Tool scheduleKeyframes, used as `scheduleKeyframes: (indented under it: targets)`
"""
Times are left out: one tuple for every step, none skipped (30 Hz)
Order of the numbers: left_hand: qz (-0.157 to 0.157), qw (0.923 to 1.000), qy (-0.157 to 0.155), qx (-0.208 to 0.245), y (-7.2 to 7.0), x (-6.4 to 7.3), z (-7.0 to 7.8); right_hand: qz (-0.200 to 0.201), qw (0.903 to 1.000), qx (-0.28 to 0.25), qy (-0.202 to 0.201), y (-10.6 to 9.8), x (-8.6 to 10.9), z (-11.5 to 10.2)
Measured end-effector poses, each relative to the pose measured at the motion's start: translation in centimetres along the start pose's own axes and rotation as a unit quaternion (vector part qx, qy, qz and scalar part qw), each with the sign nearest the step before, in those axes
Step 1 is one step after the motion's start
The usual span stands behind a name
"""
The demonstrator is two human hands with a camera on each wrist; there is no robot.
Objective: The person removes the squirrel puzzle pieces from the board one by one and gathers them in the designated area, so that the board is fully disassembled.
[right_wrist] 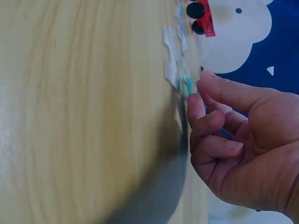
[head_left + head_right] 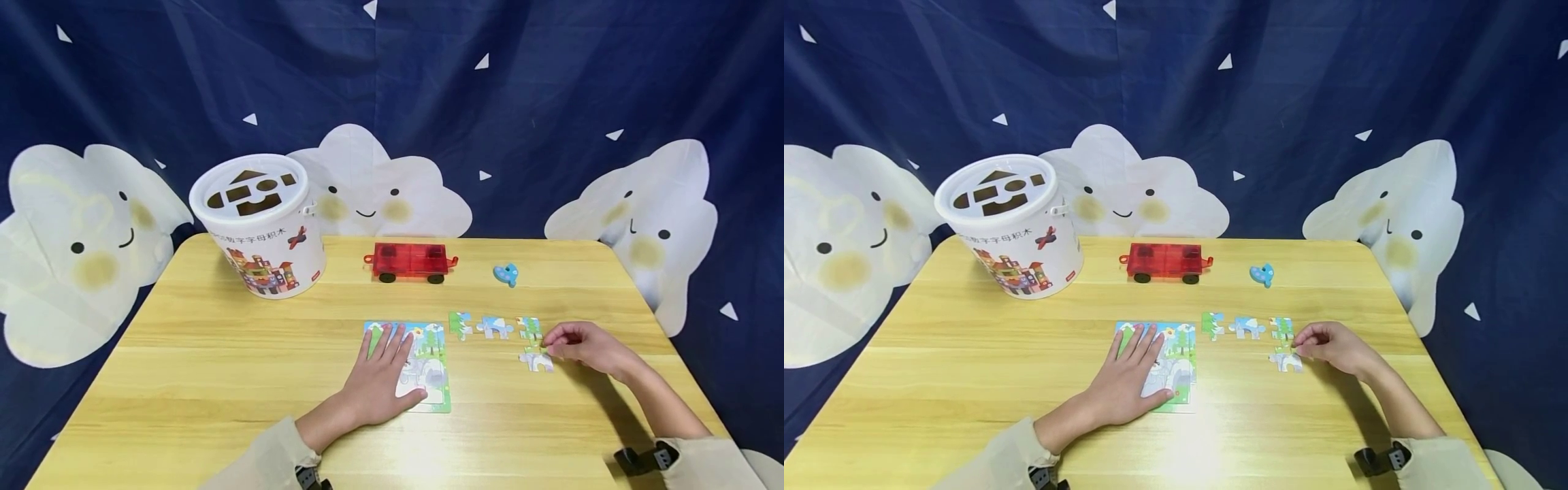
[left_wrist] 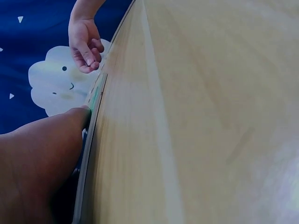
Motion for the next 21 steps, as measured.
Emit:
scheduleKeyframes:
  targets:
    - [0.002, 1.0000, 0.002, 0.002, 0.0, 0.0, 0.0, 0.001, 1.0000, 0.002, -0.002, 0.0, 0.0, -0.2]
    - [0.002, 1.0000, 0.002, 0.004, 0.0, 0.0, -0.1, 0.003, 1.0000, 0.003, -0.003, 0.1, 0.0, -0.4]
    - [0.003, 1.0000, 0.003, 0.007, 0.0, 0.0, -0.1, 0.004, 1.0000, 0.005, -0.005, 0.2, -0.1, -0.6]
    - [0.005, 0.9999, 0.004, 0.011, -0.1, 0.0, -0.1, 0.005, 1.0000, 0.006, -0.006, 0.2, -0.1, -0.8]
    - [0.005, 0.9999, 0.003, 0.014, -0.1, 0.0, -0.1, 0.007, 0.9999, 0.008, -0.008, 0.3, -0.2, -1.1]
    - [0.005, 0.9998, 0.002, 0.016, -0.2, 0.0, -0.1, 0.008, 0.9999, 0.010, -0.010, 0.4, -0.3, -1.3]
    - [0.004, 0.9998, 0.001, 0.020, -0.2, 0.0, -0.2, 0.007, 0.9998, 0.011, -0.013, 0.6, -0.4, -1.5]
    - [0.002, 0.9997, -0.001, 0.022, -0.2, 0.0, -0.2, 0.008, 0.9998, 0.011, -0.015, 0.7, -0.4, -1.8]
    - [0.003, 0.9997, -0.002, 0.026, -0.2, 0.0, -0.2, 0.007, 0.9998, 0.012, -0.017, 0.8, -0.5, -2.0]
    - [0.003, 0.9996, -0.002, 0.027, -0.2, 0.0, -0.2, 0.004, 0.9997, 0.013, -0.020, 0.9, -0.6, -2.2]
    - [0.001, 0.9996, -0.003, 0.028, -0.2, -0.1, -0.2, 0.001, 0.9996, 0.012, -0.024, 1.0, -0.7, -2.4]
    - [0.002, 0.9996, -0.002, 0.030, -0.2, -0.1, -0.2, -0.003, 0.9996, 0.012, -0.027, 1.1, -0.8, -2.6]
    - [0.002, 0.9995, -0.002, 0.032, -0.2, -0.1, -0.3, -0.004, 0.9996, 0.011, -0.027, 1.3, -0.9, -2.9]
    - [0.002, 0.9994, 0.000, 0.036, -0.3, -0.1, -0.3, -0.006, 0.9995, 0.012, -0.028, 1.4, -1.0, -3.1]
    - [0.002, 0.9992, 0.001, 0.039, -0.4, -0.1, -0.3, -0.008, 0.9994, 0.013, -0.030, 1.5, -1.1, -3.3]
    - [0.000, 0.9992, 0.001, 0.041, -0.4, -0.1, -0.3, -0.010, 0.9993, 0.014, -0.033, 1.6, -1.3, -3.5]
    - [-0.002, 0.9991, 0.000, 0.043, -0.5, -0.1, -0.3, -0.011, 0.9992, 0.014, -0.035, 1.8, -1.4, -3.8]
    - [-0.003, 0.9989, -0.001, 0.046, -0.5, -0.1, -0.3, -0.012, 0.9991, 0.015, -0.039, 1.9, -1.6, -4.0]
    - [-0.004, 0.9987, -0.003, 0.051, -0.6, -0.2, -0.3, -0.014, 0.9989, 0.016, -0.042, 2.1, -1.8, -4.3]
    - [-0.003, 0.9984, -0.005, 0.056, -0.7, -0.2, -0.2, -0.016, 0.9986, 0.016, -0.047, 2.2, -2.0, -4.5]
    - [-0.002, 0.9982, -0.007, 0.059, -0.8, -0.2, -0.2, -0.020, 0.9984, 0.014, -0.051, 2.4, -2.2, -4.7]
Point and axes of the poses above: each hand's wrist, its own x-axis away from the middle knuckle, its own y-axis out of the palm, z = x × y, the point moved 3 cm from there along -x, towards the middle knuckle, and after that the axes turned 6 degrees about -z, right-handed, at the moved point
